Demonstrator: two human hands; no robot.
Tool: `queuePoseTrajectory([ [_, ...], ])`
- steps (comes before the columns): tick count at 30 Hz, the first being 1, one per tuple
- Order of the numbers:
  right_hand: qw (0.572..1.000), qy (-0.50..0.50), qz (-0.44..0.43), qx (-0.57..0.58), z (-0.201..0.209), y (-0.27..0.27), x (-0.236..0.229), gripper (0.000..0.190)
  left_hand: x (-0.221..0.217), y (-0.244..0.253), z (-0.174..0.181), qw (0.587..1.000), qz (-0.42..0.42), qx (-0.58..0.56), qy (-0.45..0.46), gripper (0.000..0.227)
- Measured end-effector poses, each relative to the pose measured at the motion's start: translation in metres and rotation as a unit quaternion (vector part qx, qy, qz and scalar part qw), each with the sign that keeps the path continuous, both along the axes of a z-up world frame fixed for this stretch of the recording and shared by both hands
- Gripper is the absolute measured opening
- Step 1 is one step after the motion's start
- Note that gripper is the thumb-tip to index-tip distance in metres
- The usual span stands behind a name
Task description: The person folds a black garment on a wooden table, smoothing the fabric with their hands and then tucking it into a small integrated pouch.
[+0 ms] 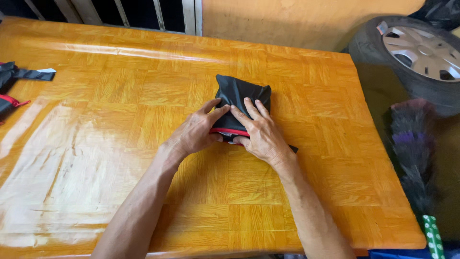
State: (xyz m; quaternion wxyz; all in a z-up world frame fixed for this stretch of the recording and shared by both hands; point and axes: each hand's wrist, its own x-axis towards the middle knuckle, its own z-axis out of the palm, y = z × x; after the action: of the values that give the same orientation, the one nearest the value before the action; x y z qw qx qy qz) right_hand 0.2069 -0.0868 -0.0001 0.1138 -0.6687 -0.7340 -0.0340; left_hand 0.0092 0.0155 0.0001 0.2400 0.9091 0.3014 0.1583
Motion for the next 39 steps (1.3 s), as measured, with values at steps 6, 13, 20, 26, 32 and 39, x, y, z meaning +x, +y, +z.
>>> queuePoseTrajectory([
  [6,0.999,0.002,-0.018,0.045,-0.023,0.01,0.007,0.077,0.004,0.011,-0.027,0.997,-0.002,0.03,-0.077,0.043],
  [13,0.998,0.004,-0.04,0.056,-0.017,0.008,0.001,0.079,0.003,0.013,-0.025,0.997,0.03,0.005,-0.064,0.064],
  [20,0.997,-0.038,-0.023,0.066,-0.019,0.008,0.005,0.082,0.004,0.01,-0.028,0.991,0.046,-0.034,-0.122,0.048],
  [26,0.997,-0.001,-0.009,0.072,-0.021,0.012,0.008,0.082,0.01,0.021,-0.047,0.978,0.061,-0.065,-0.186,0.041],
  [32,0.997,0.051,0.013,0.05,0.014,-0.005,-0.001,0.12,0.009,0.023,-0.035,0.946,0.09,-0.18,-0.253,0.039],
  [39,0.968,0.119,0.097,0.198,0.038,-0.017,-0.018,0.102,-0.003,0.009,0.015,0.82,0.098,-0.341,-0.45,0.031],
])
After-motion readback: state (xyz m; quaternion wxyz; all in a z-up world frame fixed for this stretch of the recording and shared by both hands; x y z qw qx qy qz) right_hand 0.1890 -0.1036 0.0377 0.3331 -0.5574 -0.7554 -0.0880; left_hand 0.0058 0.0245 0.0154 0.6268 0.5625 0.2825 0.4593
